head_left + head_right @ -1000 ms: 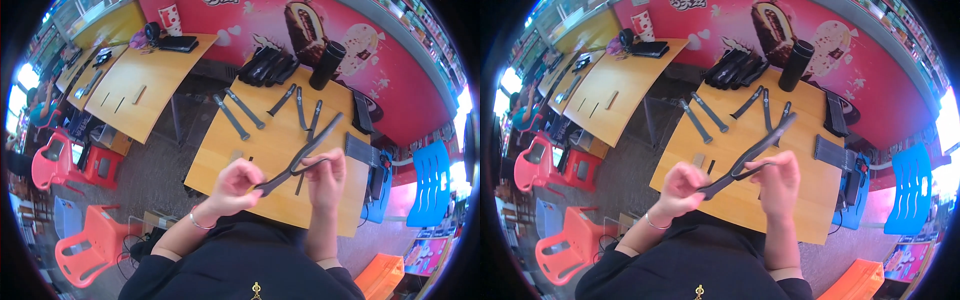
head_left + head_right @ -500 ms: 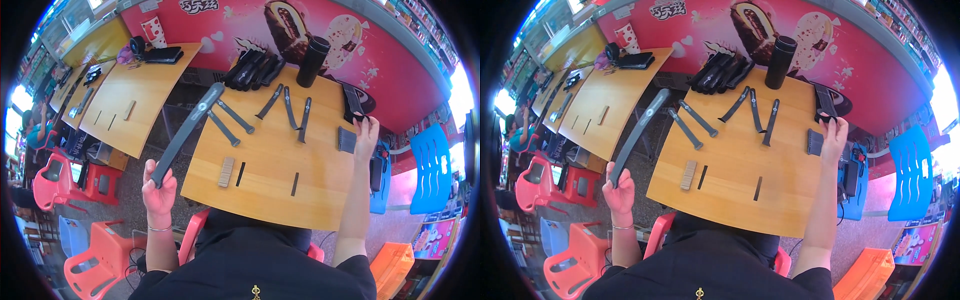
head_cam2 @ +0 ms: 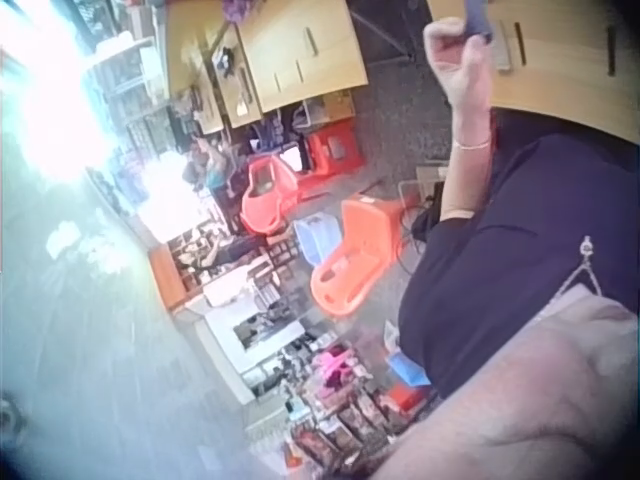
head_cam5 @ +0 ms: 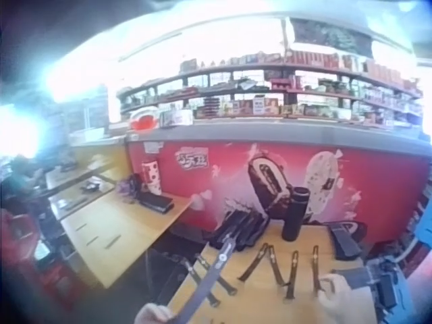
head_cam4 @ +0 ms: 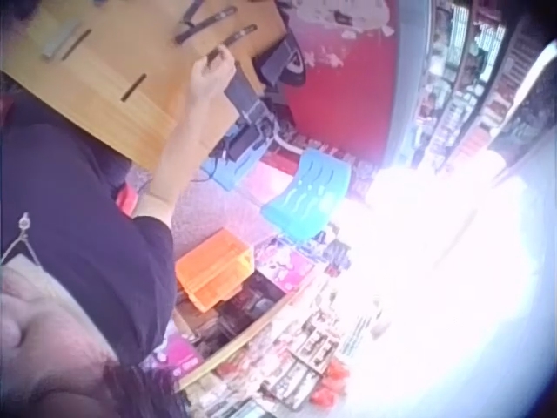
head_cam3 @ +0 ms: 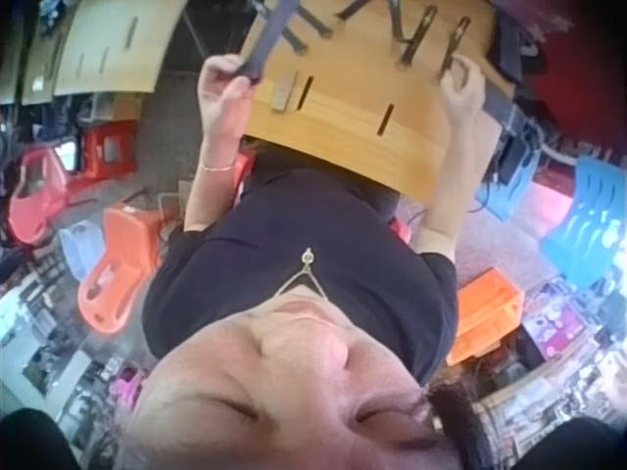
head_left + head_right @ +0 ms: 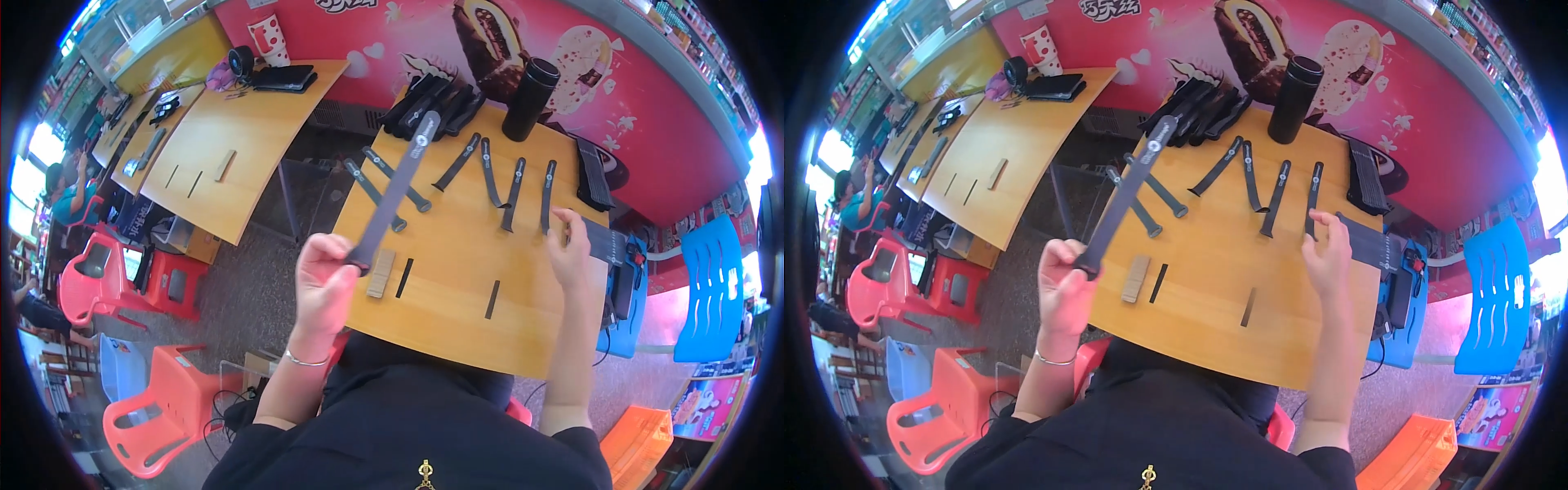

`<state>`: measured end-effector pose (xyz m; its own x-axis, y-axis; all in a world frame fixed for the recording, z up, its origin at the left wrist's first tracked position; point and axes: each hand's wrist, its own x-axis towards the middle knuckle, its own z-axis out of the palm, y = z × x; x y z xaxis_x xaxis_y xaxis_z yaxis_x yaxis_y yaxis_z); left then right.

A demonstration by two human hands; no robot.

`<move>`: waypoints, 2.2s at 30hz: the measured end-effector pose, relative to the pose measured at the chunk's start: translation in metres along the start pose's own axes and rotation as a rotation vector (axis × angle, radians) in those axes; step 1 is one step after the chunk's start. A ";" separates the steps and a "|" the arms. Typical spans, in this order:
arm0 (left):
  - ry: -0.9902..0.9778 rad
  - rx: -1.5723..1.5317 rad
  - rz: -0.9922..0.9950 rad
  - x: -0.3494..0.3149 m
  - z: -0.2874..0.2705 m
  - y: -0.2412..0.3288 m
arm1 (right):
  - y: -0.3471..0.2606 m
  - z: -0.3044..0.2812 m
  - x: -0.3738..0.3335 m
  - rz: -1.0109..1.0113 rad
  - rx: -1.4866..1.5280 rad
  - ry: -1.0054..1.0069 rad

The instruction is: Assembling black plastic strips onto a slotted base component for textile manufacturing.

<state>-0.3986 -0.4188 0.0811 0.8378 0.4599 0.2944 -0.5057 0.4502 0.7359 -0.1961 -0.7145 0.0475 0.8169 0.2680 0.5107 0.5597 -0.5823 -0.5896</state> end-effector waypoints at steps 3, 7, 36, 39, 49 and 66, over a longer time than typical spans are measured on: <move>-0.147 0.037 -0.035 -0.001 0.024 -0.017 | -0.100 -0.007 -0.018 -0.151 0.332 -0.013; -0.218 -0.009 -0.112 -0.007 0.042 -0.033 | -0.167 0.002 -0.028 -0.438 0.469 -0.161; -0.235 0.151 -0.043 -0.016 0.048 -0.024 | -0.168 0.004 -0.044 -0.195 0.491 -0.208; -0.228 0.151 -0.053 -0.017 0.048 -0.024 | -0.167 0.004 -0.044 -0.167 0.524 -0.234; -0.257 0.212 -0.019 -0.014 0.046 -0.025 | -0.167 0.004 -0.042 -0.194 0.462 -0.211; -0.077 0.267 -0.081 -0.015 0.054 -0.033 | -0.163 0.021 -0.039 -0.406 0.334 -0.085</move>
<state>-0.3831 -0.4822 0.0852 0.8915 0.3664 0.2665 -0.3733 0.2605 0.8904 -0.3162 -0.6143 0.1106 0.5257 0.4901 0.6952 0.8359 -0.1460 -0.5291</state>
